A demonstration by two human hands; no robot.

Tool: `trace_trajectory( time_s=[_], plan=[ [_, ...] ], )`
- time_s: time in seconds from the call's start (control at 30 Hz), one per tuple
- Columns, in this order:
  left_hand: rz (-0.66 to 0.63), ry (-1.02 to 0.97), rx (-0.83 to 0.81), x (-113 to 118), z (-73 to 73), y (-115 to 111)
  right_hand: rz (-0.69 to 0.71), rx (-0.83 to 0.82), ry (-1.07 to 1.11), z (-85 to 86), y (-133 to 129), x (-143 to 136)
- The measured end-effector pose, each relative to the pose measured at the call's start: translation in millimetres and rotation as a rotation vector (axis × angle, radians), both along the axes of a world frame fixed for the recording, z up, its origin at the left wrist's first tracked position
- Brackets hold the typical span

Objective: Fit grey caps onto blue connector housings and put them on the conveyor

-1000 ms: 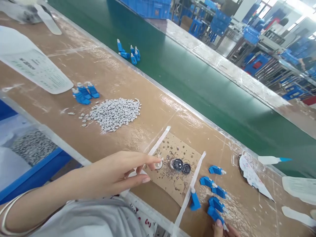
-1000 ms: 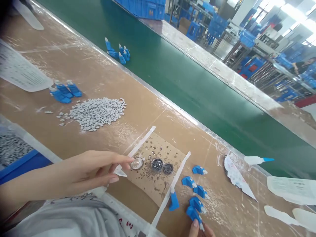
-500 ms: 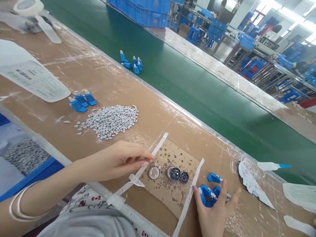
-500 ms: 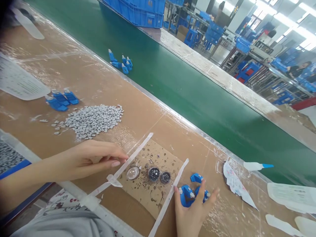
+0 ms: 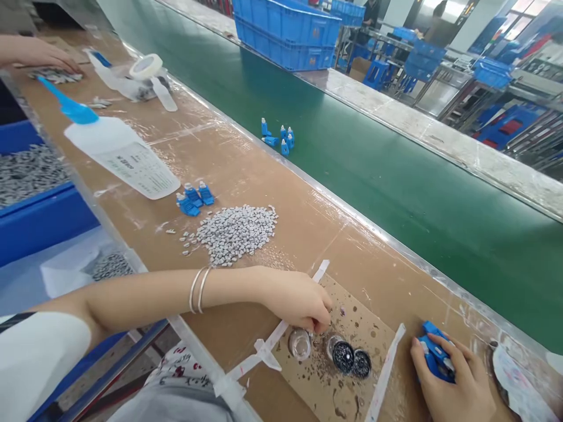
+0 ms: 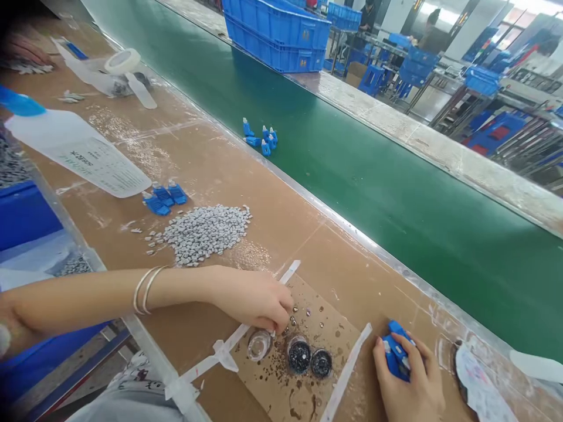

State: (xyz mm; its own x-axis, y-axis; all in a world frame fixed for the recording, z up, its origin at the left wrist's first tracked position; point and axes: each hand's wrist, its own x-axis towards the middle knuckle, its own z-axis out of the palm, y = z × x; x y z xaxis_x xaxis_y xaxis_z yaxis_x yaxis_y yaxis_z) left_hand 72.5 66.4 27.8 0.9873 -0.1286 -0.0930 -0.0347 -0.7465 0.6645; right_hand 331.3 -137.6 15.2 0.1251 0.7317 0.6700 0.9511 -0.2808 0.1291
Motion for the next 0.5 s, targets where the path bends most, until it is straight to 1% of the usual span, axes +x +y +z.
trace_trajectory(
  time_s=[0.1,0.23,0.4,0.5],
  plan=[
    [-0.091,0.053,0.036,13.0,4.1,-0.6,-0.035,-0.024,0.074,-3.2,2.3,5.6],
    [-0.147,0.028,0.044,14.9,2.3,0.0,-0.085,-0.035,0.188,-8.3,-1.5,9.1],
    [-0.11,-0.025,0.059,10.3,0.7,-2.2,-0.203,-0.052,0.321,-10.7,-4.8,7.3],
    [-0.069,-0.045,0.002,8.3,2.7,-2.8,-0.195,-0.044,0.34,-10.1,-3.1,6.2]
  ],
)
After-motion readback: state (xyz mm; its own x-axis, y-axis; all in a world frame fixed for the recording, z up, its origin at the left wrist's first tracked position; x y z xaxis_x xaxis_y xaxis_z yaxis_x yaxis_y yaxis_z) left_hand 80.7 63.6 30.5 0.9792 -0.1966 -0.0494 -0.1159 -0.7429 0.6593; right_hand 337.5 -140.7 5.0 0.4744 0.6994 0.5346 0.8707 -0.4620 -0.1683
